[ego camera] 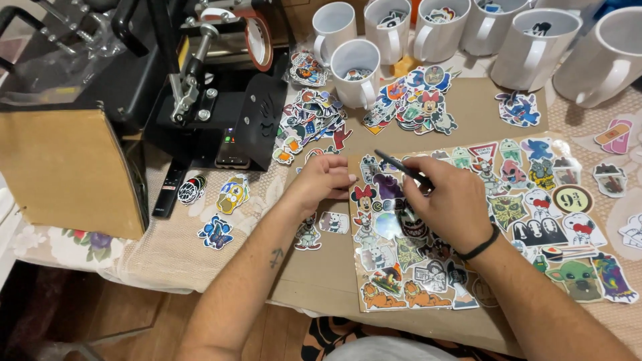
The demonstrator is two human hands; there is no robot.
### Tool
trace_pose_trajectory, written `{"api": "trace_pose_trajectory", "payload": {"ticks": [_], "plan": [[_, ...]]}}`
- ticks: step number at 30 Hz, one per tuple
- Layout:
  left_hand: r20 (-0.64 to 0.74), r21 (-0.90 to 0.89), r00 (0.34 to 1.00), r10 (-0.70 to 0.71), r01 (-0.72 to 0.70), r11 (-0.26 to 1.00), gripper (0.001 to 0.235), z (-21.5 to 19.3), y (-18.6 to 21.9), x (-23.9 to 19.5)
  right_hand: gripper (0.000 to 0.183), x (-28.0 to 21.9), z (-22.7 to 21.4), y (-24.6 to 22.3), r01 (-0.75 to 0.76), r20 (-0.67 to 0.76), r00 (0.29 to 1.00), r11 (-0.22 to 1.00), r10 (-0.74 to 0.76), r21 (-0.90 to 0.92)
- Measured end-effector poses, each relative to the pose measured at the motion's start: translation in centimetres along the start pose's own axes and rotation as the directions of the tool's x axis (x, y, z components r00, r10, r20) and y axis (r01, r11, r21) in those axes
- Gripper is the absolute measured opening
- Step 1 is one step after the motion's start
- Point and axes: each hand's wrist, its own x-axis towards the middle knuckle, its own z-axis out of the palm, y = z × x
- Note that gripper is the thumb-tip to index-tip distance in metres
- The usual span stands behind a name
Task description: Peeling individual stickers and arranging them on a large sheet to be placed in a collection binder.
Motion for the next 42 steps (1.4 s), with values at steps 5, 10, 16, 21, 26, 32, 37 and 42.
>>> {"api": "trace_pose_trajectory", "payload": {"ticks": [5,10,16,21,26,32,37,42], "plan": [[-0.057,-0.104,0.998,0.027,-0.032,0.994,0.039,0.7,0.0,-1.6,0.016,0.0,-2.8,-3.0,0.230,0.110,0.969,0.970,-0.221,-0.083],[-0.104,-0.161,0.994,0.015,-0.032,0.987,0.046,1.3,1.0,-2.4,0.012,-0.1,-2.8,-3.1,0.372,0.112,0.927,0.914,-0.357,-0.161],[-0.155,-0.143,0.987,-0.045,0.022,0.989,0.047,2.3,2.1,-3.2,0.011,-0.3,-2.9,-2.5,0.494,0.120,0.869,0.829,-0.480,-0.262],[-0.179,-0.129,0.983,-0.049,0.026,0.991,0.047,2.5,2.5,-3.7,0.007,-0.4,-3.1,-3.0,0.495,0.102,0.867,0.817,-0.488,-0.297],[-0.155,-0.106,0.988,-0.004,-0.013,0.994,0.044,2.5,2.4,-3.8,0.011,-0.5,-2.9,-2.9,0.485,0.084,0.870,0.816,-0.485,-0.315],[-0.180,-0.022,0.983,0.024,-0.028,0.999,0.044,2.8,2.4,-4.0,0.015,-0.5,-3.0,-3.2,0.475,0.088,0.876,0.820,-0.473,-0.319],[-0.168,0.005,0.980,0.110,-0.111,0.994,0.038,2.6,1.9,-3.8,0.018,-0.4,-3.2,-3.8,0.414,0.111,0.910,0.857,-0.400,-0.306],[-0.193,-0.075,0.979,0.065,-0.081,0.994,0.037,2.4,1.9,-3.4,0.038,-0.5,-3.6,-3.8,0.235,0.245,0.940,0.971,-0.239,0.046]]}}
